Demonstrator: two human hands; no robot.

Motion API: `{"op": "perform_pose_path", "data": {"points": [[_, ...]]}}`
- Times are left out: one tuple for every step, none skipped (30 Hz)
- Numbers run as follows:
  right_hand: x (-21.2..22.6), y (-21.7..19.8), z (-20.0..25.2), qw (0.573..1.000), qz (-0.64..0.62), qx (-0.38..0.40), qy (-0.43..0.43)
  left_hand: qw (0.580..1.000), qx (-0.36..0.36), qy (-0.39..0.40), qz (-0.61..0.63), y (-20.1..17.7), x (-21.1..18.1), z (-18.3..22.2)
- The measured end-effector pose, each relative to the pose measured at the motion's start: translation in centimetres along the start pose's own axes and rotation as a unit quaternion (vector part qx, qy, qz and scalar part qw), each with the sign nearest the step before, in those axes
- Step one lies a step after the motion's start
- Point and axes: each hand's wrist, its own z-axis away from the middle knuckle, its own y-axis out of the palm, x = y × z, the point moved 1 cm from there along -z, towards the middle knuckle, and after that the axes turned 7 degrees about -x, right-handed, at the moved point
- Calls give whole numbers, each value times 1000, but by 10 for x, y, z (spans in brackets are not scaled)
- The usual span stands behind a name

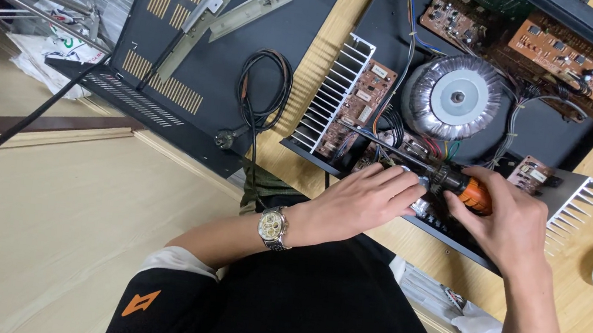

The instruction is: Disassembling and inspecting the internal components of an audio amplifier using a screwdriver

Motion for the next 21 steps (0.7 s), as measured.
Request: {"op": "perform_pose_path", "data": {"points": [[0, 0, 0, 1000, -8, 10, 11, 1000, 2, -5, 6, 1, 0, -1], [0, -1, -1, 1000, -7, 11, 14, 1000, 3, -5, 9, 2, 1, -2], [-1, 0, -1, 999, -25, 28, 28, 1000, 13, -7, 14, 3, 1, -2], [-1, 0, -2, 997, -44, 45, 42, 999, 23, -9, 19, 4, 1, -3], [-2, 0, -2, 997, -44, 49, 45, 999, 26, -12, 24, 8, 0, -7], [-3, 1, -2, 996, -41, 59, 59, 1000, 9, -9, -28, 11, -2, -10], [-4, 2, -3, 994, -37, 69, 73, 997, -7, -7, -80, 14, -3, -15], [-2, 0, -4, 994, -38, 73, 75, 997, -5, -9, -77, 19, -5, -18], [1, -1, -7, 994, -42, 82, 64, 991, -32, -25, -126, 24, -6, -22], [4, -3, -9, 993, -46, 91, 53, 982, -59, -41, -175, 28, -7, -26], [4, -2, -7, 993, -46, 95, 55, 983, -57, -43, -171, 30, -6, -28], [5, -3, -5, 994, -39, 88, 53, 984, -56, -46, -163, 31, -5, -29], [5, -3, -4, 995, -32, 81, 51, 985, -55, -49, -155, 33, -4, -31], [3, -1, -1, 995, -32, 84, 53, 986, -53, -51, -152, 33, -2, -33], [1, 1, 2, 994, -23, 86, 56, 989, -30, -43, -141, 34, 0, -34], [-1, 2, 5, 994, -15, 88, 59, 991, -7, -36, -129, 34, 1, -35], [-4, 4, 8, 994, -15, 89, 61, 991, -6, -36, -128, 36, 2, -36], [-6, 6, 10, 996, -11, 79, 49, 989, -11, -33, -144, 37, 2, -38], [-9, 8, 12, 997, -7, 68, 36, 987, -18, -28, -160, 38, 2, -39], [-7, 7, 10, 997, -6, 68, 37, 987, -17, -28, -159, 40, 3, -40], [-6, 6, 8, 998, -13, 56, 40, 986, -16, -28, -161, 42, 4, -40]]}}
